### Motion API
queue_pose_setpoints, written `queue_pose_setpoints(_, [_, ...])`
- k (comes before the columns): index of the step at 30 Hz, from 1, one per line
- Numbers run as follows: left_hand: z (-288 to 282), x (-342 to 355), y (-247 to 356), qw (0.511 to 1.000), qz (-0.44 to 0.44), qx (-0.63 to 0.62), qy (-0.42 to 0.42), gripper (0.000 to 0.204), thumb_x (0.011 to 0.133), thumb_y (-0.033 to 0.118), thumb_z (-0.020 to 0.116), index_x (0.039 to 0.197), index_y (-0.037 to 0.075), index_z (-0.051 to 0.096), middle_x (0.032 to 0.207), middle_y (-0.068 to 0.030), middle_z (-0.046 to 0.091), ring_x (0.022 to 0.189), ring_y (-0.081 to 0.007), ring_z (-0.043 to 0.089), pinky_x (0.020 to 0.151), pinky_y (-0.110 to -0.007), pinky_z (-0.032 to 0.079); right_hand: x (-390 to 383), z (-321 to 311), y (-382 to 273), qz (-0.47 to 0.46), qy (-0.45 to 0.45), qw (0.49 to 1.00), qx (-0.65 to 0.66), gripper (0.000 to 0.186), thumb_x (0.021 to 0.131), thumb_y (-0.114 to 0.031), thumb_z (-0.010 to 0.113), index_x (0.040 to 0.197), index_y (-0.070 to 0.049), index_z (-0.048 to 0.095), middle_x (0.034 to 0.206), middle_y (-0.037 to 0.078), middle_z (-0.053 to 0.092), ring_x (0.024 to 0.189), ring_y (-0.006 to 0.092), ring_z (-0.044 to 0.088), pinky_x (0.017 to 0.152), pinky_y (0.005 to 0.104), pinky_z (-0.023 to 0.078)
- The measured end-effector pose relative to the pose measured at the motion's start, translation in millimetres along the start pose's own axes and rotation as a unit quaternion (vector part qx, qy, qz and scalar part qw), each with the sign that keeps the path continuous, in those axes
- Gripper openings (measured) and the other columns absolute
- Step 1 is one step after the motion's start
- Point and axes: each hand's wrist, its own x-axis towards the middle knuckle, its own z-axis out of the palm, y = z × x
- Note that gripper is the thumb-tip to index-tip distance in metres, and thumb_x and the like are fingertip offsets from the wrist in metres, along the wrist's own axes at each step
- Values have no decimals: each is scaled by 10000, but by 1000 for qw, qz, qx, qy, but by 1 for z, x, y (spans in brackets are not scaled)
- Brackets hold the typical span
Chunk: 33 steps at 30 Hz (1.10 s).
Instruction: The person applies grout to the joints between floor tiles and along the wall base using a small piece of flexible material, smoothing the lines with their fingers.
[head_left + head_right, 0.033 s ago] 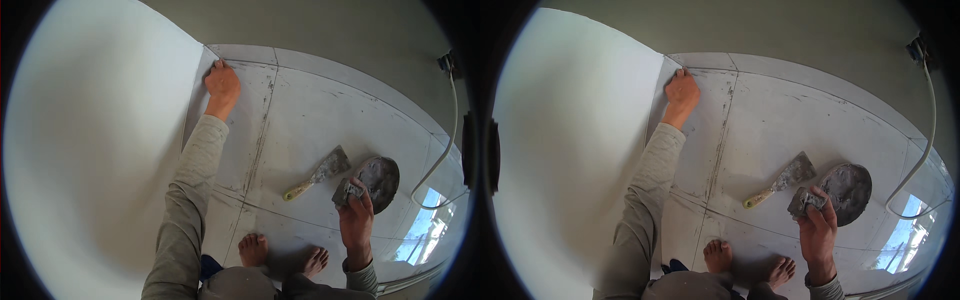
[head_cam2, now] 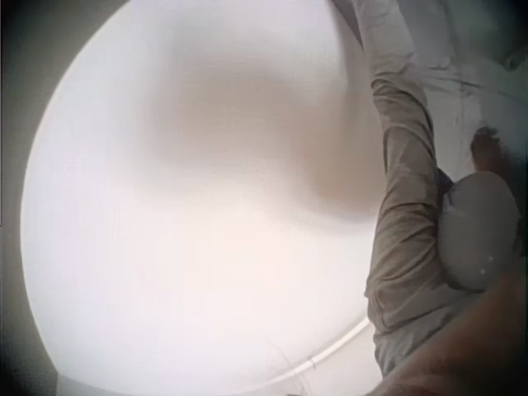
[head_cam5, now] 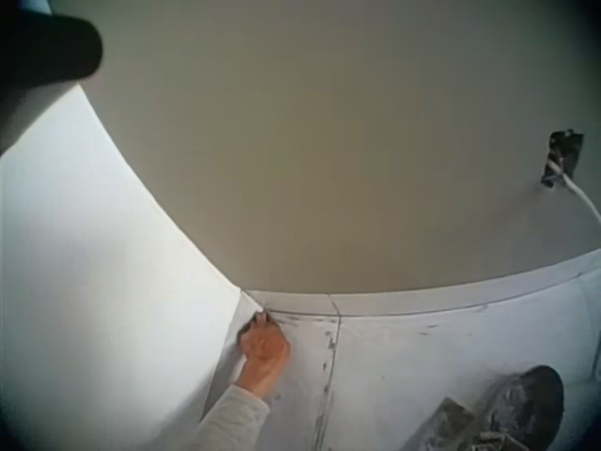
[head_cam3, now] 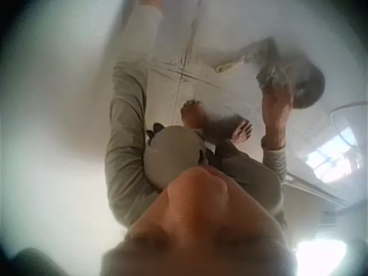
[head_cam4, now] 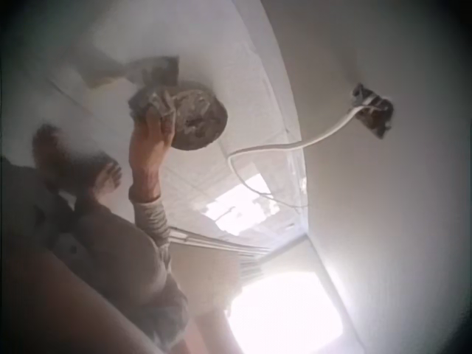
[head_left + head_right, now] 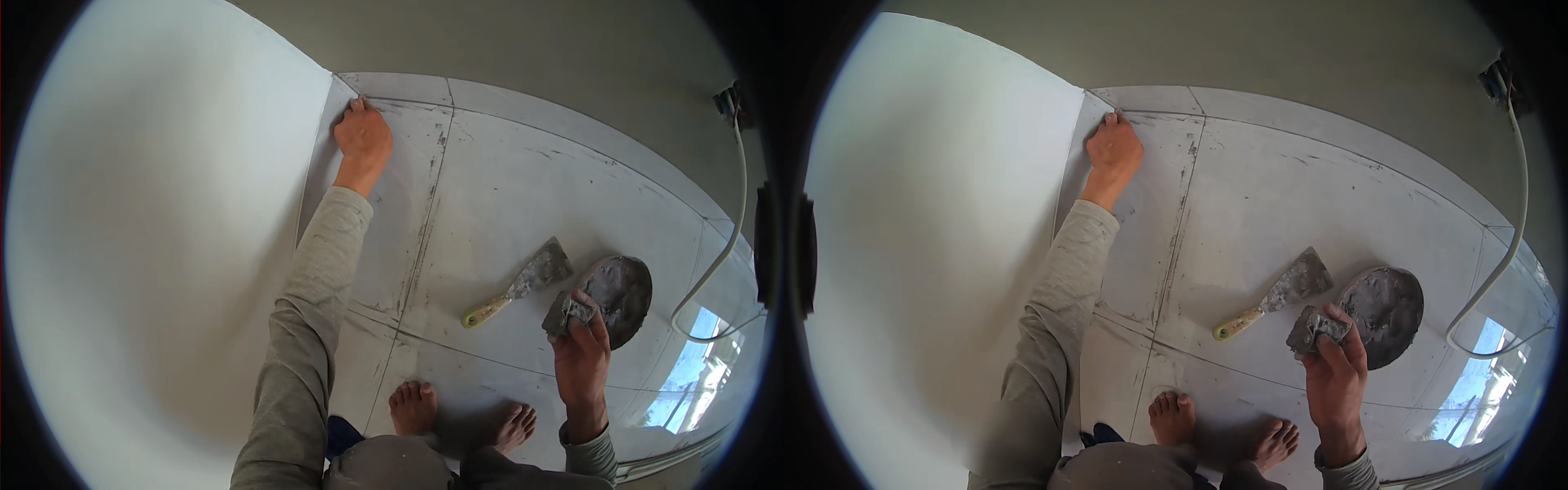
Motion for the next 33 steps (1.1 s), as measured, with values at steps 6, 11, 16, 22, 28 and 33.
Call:
queue_pose_setpoints(6, [-19,8,-1,997,5,14,-73,425,919,131,581,1316,-22,577,1271,-140,643,1053,-292,702,850,-395,578,-2,-7,-4,-8,9,1000,-6,396,960,28,501,1355,10,520,1135,131,664,1002,200,671,871,354,571])
queue_pose_setpoints(11, [-25,18,0,993,17,46,-108,349,916,107,563,1244,2,619,1189,-141,699,1060,-318,706,864,-414,572,-4,-12,-5,-12,-20,1000,-9,410,968,1,520,1378,13,518,1180,115,667,1040,201,668,905,350,555])
queue_pose_setpoints(16, [-16,2,-15,991,49,75,-103,251,908,119,582,1122,25,673,1117,-146,721,1003,-311,723,811,-411,578,-7,-7,-9,-11,-12,1000,5,392,963,32,495,1354,12,517,1133,122,659,1008,196,665,879,360,566])
queue_pose_setpoints(22, [-45,-39,-2,984,9,71,-163,384,896,135,599,1245,-25,619,1256,-183,646,967,-309,729,771,-408,582,-10,-17,-11,-15,0,1000,-18,408,960,19,500,1368,11,518,1163,118,658,1033,196,658,892,351,550])
queue_pose_setpoints(28, [-13,-20,5,989,48,129,-60,646,906,129,596,1509,0,402,1299,-153,608,972,-256,722,736,-357,584,-7,-14,-8,-10,3,1000,-12,397,958,42,485,1353,13,515,1126,139,661,1001,210,668,888,375,564])
queue_pose_setpoints(33, [-14,-8,5,982,55,135,-117,653,920,120,581,1530,0,381,1311,-144,608,976,-229,716,745,-344,584,-7,-8,-6,-16,14,999,-29,396,958,42,485,1352,12,515,1126,141,660,997,211,671,886,376,567])
